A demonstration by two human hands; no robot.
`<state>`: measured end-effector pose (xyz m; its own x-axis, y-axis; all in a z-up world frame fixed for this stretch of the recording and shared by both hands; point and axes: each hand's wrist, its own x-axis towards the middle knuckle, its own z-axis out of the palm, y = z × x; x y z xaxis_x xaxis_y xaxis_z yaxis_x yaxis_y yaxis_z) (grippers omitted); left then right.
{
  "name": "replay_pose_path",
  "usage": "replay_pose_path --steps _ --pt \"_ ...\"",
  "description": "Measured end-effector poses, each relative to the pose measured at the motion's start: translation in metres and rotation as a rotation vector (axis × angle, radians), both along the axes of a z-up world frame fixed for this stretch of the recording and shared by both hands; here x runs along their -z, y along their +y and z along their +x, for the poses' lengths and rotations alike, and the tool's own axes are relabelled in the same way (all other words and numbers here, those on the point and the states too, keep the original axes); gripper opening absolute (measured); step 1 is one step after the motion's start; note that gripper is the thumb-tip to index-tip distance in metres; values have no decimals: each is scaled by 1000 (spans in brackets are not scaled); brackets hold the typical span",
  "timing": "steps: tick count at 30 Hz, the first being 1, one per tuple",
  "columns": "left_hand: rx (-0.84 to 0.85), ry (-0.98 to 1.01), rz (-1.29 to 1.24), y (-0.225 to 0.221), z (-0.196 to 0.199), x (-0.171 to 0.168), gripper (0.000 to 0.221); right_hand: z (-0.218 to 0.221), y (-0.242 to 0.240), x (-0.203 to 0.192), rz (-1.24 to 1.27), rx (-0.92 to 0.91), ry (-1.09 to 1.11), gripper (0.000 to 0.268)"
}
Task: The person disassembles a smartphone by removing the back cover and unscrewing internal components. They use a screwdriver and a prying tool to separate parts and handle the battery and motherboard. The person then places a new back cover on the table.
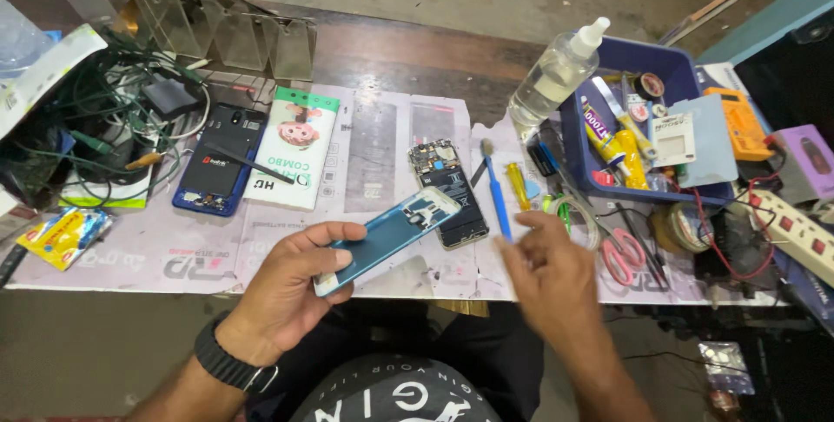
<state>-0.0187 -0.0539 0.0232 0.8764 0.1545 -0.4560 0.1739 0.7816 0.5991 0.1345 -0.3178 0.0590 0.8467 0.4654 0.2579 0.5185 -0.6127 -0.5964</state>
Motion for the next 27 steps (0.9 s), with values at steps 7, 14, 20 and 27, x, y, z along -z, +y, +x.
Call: replay_pose_path --steps 7,14,20,27 --pt "41 -156 -230 -14 -3 12 34 -48 47 27 668 -331 621 93" --pt "38 -142 -339 -27 -4 20 33 -47 61 24 752 -364 559 92" --pt "7 -103 -392 -28 -1 21 31 -39 66 31 804 -399 606 85" --pt "-22 -224 -354 -26 7 20 31 -29 73 30 813 -406 677 87"
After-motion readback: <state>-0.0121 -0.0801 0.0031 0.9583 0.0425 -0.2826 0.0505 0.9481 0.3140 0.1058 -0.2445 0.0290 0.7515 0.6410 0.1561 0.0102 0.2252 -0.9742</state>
